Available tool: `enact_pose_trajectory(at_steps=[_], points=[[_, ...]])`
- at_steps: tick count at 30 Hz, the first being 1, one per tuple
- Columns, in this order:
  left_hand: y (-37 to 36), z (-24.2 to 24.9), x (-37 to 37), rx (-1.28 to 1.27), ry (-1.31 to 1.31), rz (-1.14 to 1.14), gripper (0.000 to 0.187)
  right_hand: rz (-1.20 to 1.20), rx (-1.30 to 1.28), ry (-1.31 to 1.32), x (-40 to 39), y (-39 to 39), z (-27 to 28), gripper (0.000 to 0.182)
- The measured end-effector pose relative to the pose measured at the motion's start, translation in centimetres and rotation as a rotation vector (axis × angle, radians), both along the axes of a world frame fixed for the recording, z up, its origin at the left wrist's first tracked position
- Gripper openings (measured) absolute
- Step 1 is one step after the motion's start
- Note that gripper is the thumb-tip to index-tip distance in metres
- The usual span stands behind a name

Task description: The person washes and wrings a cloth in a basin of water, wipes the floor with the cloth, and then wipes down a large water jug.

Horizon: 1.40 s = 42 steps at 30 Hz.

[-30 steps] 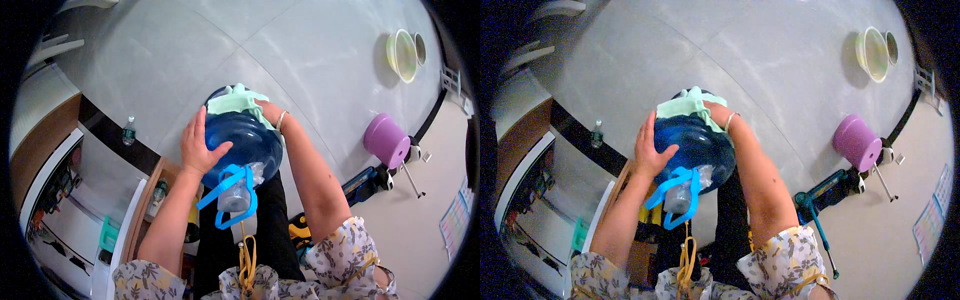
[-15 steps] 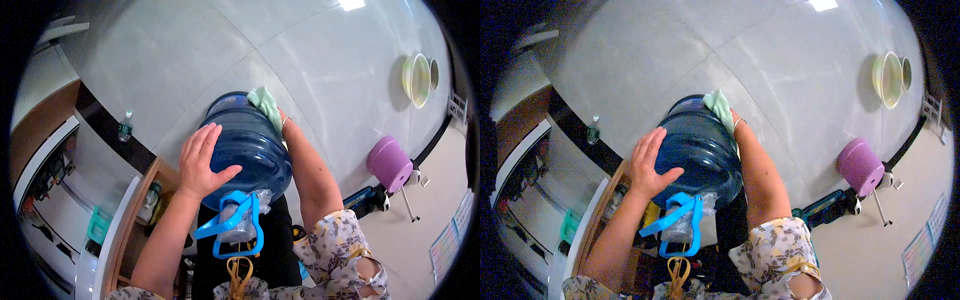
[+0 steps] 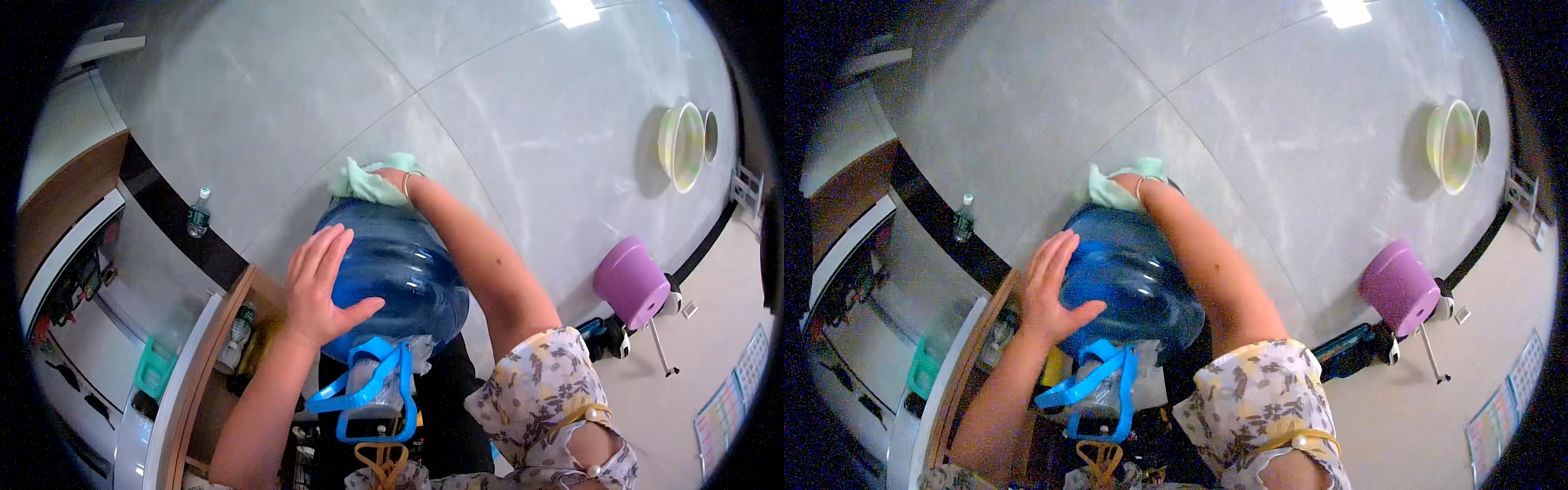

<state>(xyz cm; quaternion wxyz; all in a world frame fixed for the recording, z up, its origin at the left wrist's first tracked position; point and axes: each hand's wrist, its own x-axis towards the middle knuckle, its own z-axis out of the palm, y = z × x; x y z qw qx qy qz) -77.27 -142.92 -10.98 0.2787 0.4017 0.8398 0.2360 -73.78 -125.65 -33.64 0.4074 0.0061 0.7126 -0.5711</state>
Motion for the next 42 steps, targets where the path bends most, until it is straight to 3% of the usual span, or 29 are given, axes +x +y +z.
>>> enact_pose_trajectory(at_steps=[2, 4, 10, 12, 19, 26, 28, 29, 30, 32, 33, 35, 36, 39, 42], points=[[0.0, -0.1, 0.0, 0.012, -0.013, -0.007, 0.079, -0.19, -0.07, -0.407, 0.1, 0.8, -0.2, 0.046], [-0.2, -0.2, -0.1, 0.008, -0.018, -0.009, 0.08, -0.378, -0.166, -0.502, 1.7, 1.1, -2.0, 0.047], [-0.5, -0.1, -0.1, -0.011, -0.01, -0.033, 0.081, -0.853, -0.467, -0.443, 7.3, 1.3, -5.8, 0.049], [-0.4, -0.3, -0.2, 0.0, -0.004, -0.039, 0.081, -0.888, -0.431, -0.246, 9.1, 0.9, -6.0, 0.056], [-0.5, -0.4, -0.1, -0.029, -0.055, -0.083, 0.084, -1.068, -0.435, -0.205, 14.7, -0.2, -1.3, 0.054], [-0.2, 0.2, 0.7, -0.053, -0.029, -0.069, 0.074, -1.07, -0.291, 0.009, 15.1, -1.0, 6.0, 0.052], [-0.1, 0.2, 0.8, 0.003, 0.014, -0.042, 0.067, -1.064, -0.329, 0.021, 14.6, 0.0, 10.4, 0.05], [-0.1, 0.2, 0.8, 0.01, 0.017, -0.045, 0.067, -1.203, -0.587, -0.225, 14.4, 0.4, 11.7, 0.045], [-0.1, 0.2, 0.8, 0.014, 0.018, -0.04, 0.066, -1.204, -0.583, -0.218, 14.4, 0.6, 12.7, 0.045], [-0.4, 0.3, 1.0, 0.012, 0.013, -0.033, 0.066, -0.964, -0.235, -0.033, 14.7, 0.8, 14.9, 0.038], [-0.4, 0.4, 1.1, -0.002, 0.012, -0.027, 0.065, -0.716, 0.065, -0.01, 14.3, 1.0, 16.5, 0.038], [-0.3, 0.4, 1.2, -0.007, 0.019, -0.013, 0.065, -1.141, -0.161, 0.014, 14.5, -1.8, 17.2, 0.038], [-0.3, 0.5, 1.3, 0.0, 0.016, -0.015, 0.065, -0.843, 0.372, 0.28, 13.7, -1.6, 18.9, 0.038], [-0.6, 0.2, 1.0, -0.038, -0.01, -0.045, 0.067, -0.679, 0.621, 0.373, 12.8, -3.0, 18.7, 0.039], [-1.1, -0.3, 1.4, -0.03, -0.003, -0.04, 0.068, -0.665, 0.639, 0.575, 11.7, -2.3, 22.6, 0.042]])
